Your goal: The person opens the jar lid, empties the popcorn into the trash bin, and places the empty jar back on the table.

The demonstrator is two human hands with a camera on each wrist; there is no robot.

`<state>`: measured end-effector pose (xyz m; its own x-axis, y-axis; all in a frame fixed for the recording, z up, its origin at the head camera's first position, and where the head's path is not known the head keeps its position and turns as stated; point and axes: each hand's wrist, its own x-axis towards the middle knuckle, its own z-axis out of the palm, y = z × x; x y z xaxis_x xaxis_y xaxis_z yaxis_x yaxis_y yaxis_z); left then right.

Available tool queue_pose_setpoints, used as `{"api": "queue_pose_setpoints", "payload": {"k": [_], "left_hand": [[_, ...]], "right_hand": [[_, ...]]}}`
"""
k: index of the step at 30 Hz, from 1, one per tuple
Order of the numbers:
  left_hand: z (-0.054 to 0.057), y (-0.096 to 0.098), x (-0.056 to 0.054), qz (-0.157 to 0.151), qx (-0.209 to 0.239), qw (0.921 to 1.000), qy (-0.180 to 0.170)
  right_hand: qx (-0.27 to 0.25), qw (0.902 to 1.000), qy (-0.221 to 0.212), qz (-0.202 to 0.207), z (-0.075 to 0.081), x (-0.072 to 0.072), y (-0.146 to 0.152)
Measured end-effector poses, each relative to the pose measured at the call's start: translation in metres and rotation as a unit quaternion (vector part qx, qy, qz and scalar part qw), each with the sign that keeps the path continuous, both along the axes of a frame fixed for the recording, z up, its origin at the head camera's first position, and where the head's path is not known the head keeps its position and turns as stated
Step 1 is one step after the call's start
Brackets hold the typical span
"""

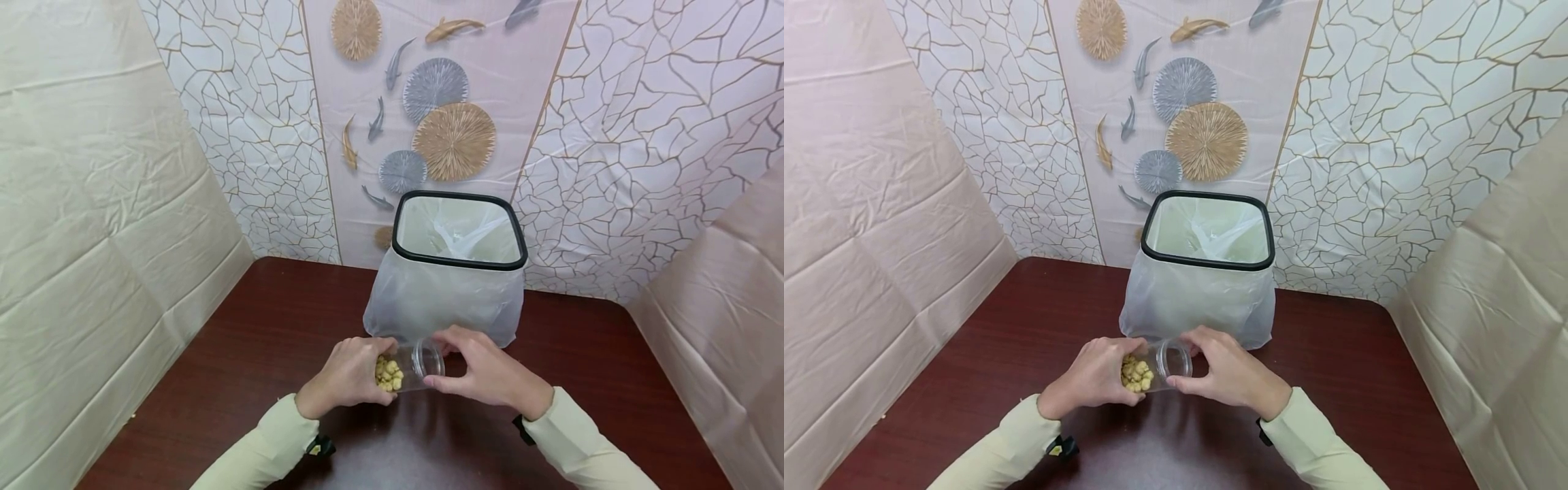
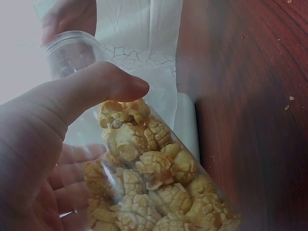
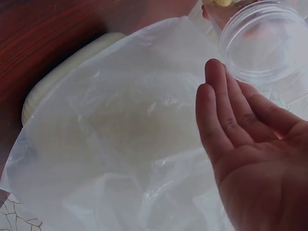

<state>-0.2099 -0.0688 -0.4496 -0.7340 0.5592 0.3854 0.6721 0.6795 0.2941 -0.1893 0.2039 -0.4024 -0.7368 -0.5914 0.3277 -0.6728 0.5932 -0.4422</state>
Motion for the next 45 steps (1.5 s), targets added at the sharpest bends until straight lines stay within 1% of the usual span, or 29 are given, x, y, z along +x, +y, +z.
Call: {"api": "queue_pose_setpoints", "payload": {"k": [9,12,15,18,22,24,28,31,34,39,43,45], "left_hand": [[0.001,-0.001,0.001,-0.003,0.005,1.0,-0.004],[0.001,-0.001,0.001,-0.001,0.004,1.0,-0.006],[0.001,-0.001,0.002,-0.001,0.003,1.0,-0.005],[0.002,0.0,0.002,0.001,-0.002,1.0,0.001],[0.003,0.0,0.001,0.002,-0.006,1.0,0.005],[0.004,0.001,0.001,0.003,-0.007,1.0,0.005],[0.004,0.001,0.002,0.004,-0.008,0.9999,0.005],[0.005,0.001,0.002,0.003,-0.007,1.0,0.004],[0.005,0.001,0.002,0.002,-0.005,1.0,0.003],[0.004,0.0,0.002,0.001,-0.005,1.0,0.002],[0.004,0.0,0.002,-0.001,-0.004,1.0,0.001],[0.003,-0.001,0.002,-0.002,-0.003,1.0,0.001]], "right_hand": [[0.021,0.9965,0.059,0.056,0.009,0.0,0.004],[0.031,0.9954,0.067,0.061,0.012,0.001,0.004],[0.037,0.9965,0.062,0.043,0.015,0.003,0.002],[0.033,0.9982,0.049,0.007,0.017,0.005,0.0],[0.021,0.9991,0.017,-0.032,0.017,0.006,-0.003],[0.025,0.9988,-0.001,-0.043,0.015,0.006,-0.004],[0.036,0.9978,-0.027,-0.049,0.012,0.004,-0.005],[0.038,0.998,-0.029,-0.041,0.011,0.004,-0.005],[0.036,0.9989,-0.017,-0.024,0.013,0.004,-0.005],[0.03,0.9992,0.023,0.015,0.016,0.004,-0.002],[0.029,0.9961,0.065,0.051,0.015,0.003,0.001],[0.029,0.9943,0.078,0.068,0.015,0.003,0.002]]}}
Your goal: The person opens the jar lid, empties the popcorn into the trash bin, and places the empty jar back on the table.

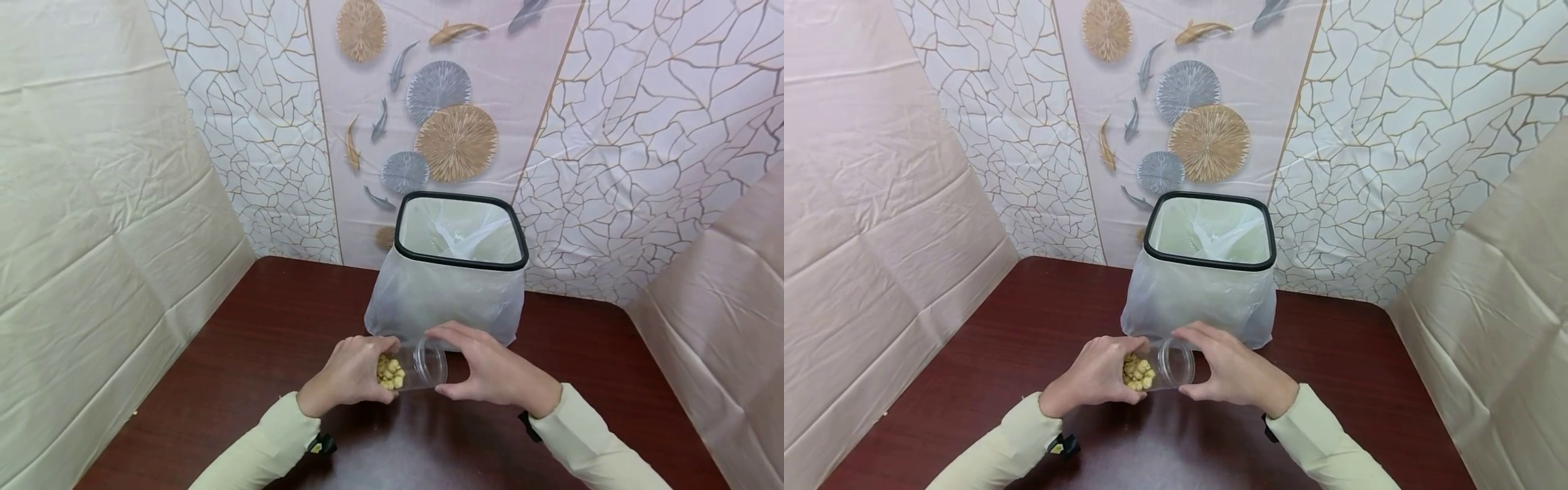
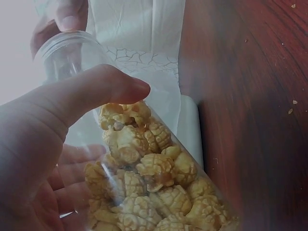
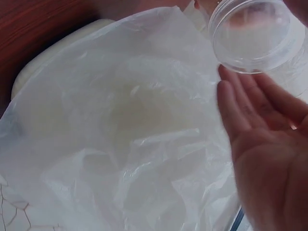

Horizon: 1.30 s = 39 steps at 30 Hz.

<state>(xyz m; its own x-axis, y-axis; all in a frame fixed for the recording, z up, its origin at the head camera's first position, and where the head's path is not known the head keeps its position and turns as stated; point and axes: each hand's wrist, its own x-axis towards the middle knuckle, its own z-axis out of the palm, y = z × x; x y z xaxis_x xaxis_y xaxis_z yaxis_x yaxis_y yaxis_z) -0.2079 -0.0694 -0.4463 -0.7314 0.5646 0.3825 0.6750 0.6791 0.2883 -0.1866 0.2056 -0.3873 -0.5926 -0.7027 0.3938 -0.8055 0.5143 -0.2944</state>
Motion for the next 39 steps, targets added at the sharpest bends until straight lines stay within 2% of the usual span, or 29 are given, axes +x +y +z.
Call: {"api": "queue_pose_setpoints", "payload": {"k": [4,7,12,18,29,34,39], "left_hand": [[-0.001,0.0,0.0,-0.001,0.001,1.0,-0.001],[-0.002,-0.001,0.0,0.001,0.003,1.0,-0.001],[-0.002,-0.001,0.0,0.001,0.006,1.0,-0.003],[-0.002,0.001,0.0,-0.001,0.007,1.0,-0.005],[0.0,-0.001,0.0,0.0,0.012,0.9999,0.001],[0.001,-0.008,0.0,0.006,0.014,0.9999,0.006],[0.001,-0.019,-0.002,0.016,0.018,0.9997,0.011]], "right_hand": [[0.005,1.0,-0.005,-0.001,0.0,0.003,0.002],[0.006,0.9987,-0.027,-0.043,-0.002,0.005,0.001],[0.005,0.9913,-0.071,-0.111,-0.007,0.007,-0.003],[0.001,0.9895,-0.1,-0.105,-0.013,0.004,-0.006],[-0.015,0.9961,-0.051,-0.07,0.001,0.006,-0.001],[-0.004,0.9967,-0.025,-0.077,0.007,0.007,0.008],[0.015,0.9952,-0.012,-0.096,0.005,0.007,0.024]]}}
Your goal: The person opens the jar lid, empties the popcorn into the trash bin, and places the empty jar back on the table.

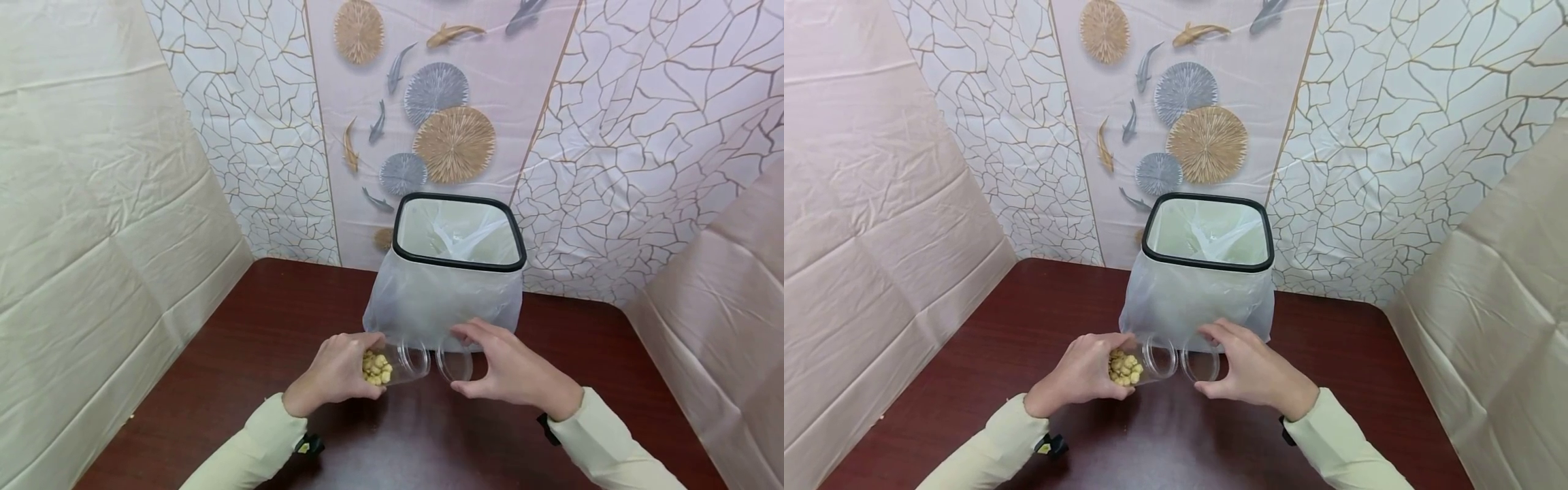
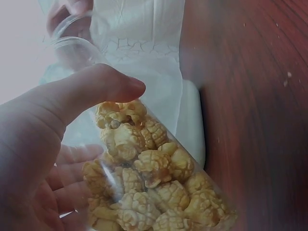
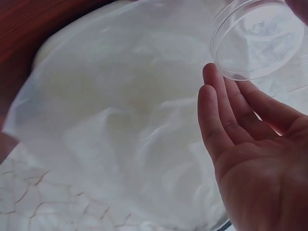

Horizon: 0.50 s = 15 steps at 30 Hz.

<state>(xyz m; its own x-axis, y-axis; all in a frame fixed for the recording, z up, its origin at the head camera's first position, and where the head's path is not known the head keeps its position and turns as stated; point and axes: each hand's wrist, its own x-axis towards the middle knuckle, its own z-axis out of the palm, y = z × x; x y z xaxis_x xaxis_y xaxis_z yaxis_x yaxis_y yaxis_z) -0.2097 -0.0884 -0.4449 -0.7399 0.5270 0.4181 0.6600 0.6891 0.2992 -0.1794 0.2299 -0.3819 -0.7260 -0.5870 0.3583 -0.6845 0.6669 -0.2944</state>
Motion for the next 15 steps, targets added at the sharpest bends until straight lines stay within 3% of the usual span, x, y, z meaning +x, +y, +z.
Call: {"api": "queue_pose_setpoints", "payload": {"k": [8,15], "left_hand": [[-0.005,-0.025,0.002,0.039,0.021,0.999,-0.006],[-0.013,-0.047,0.005,0.077,0.037,0.9963,-0.012]], "right_hand": [[0.021,0.9988,0.014,-0.041,-0.016,0.0,0.037],[0.041,0.9958,0.009,-0.081,-0.041,0.005,0.062]]}}
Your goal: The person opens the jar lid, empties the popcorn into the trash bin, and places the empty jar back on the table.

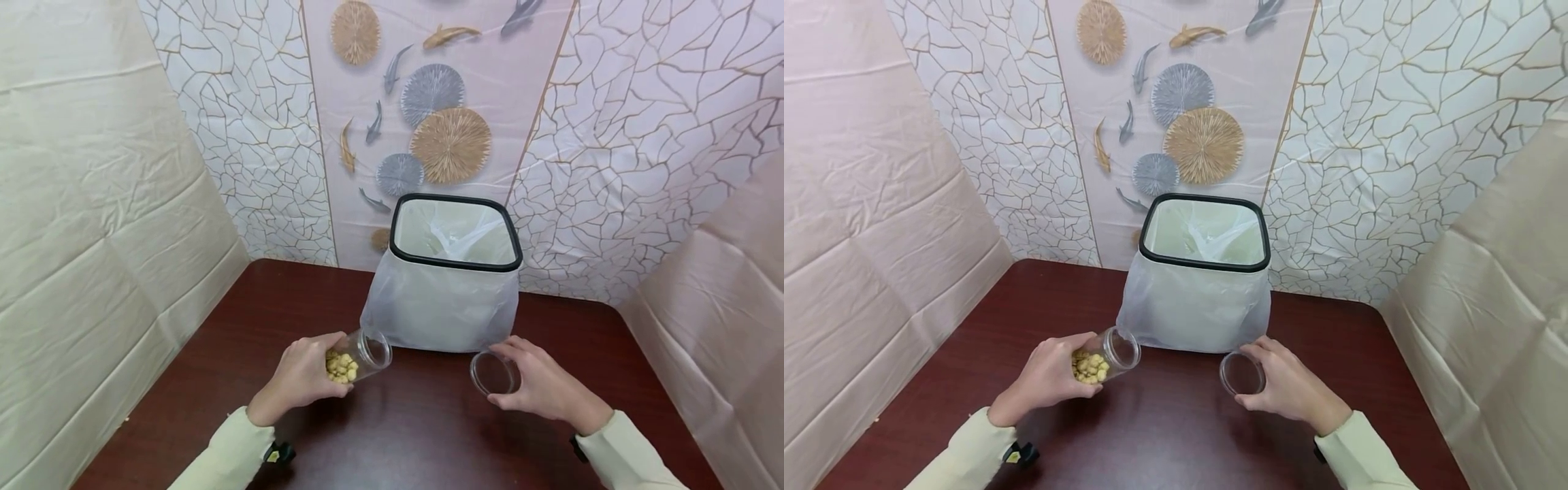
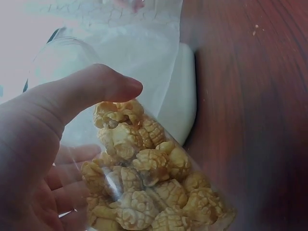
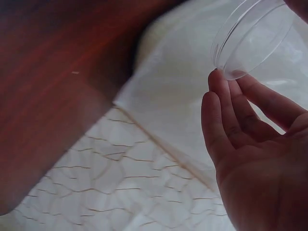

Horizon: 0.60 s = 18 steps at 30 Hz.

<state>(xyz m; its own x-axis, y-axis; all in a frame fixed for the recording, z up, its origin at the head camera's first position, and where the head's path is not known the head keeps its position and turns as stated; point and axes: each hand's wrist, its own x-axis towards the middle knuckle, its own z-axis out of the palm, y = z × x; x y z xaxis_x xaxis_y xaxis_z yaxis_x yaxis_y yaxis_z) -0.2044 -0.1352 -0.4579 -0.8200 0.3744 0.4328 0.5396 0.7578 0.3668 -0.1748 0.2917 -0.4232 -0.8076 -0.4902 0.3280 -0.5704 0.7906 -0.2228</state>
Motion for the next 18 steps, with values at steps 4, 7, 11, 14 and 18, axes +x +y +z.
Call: {"api": "queue_pose_setpoints", "payload": {"k": [4,7,11,14,18], "left_hand": [[-0.004,-0.01,0.004,0.023,0.01,0.9997,-0.009],[-0.006,-0.017,0.008,0.036,0.015,0.9992,-0.011],[-0.009,-0.022,0.01,0.04,0.019,0.999,-0.01],[-0.011,-0.024,0.011,0.041,0.018,0.999,-0.009],[-0.013,-0.028,0.013,0.045,0.019,0.9988,-0.01]], "right_hand": [[-0.001,0.9999,-0.017,-0.001,-0.019,0.001,0.009],[-0.002,0.9988,-0.049,-0.001,-0.035,0.001,0.013],[0.014,0.9957,-0.091,-0.016,-0.054,0.003,0.017],[0.023,0.9952,-0.095,-0.014,-0.063,0.005,0.018],[0.025,0.9955,-0.091,-0.005,-0.07,0.005,0.016]]}}
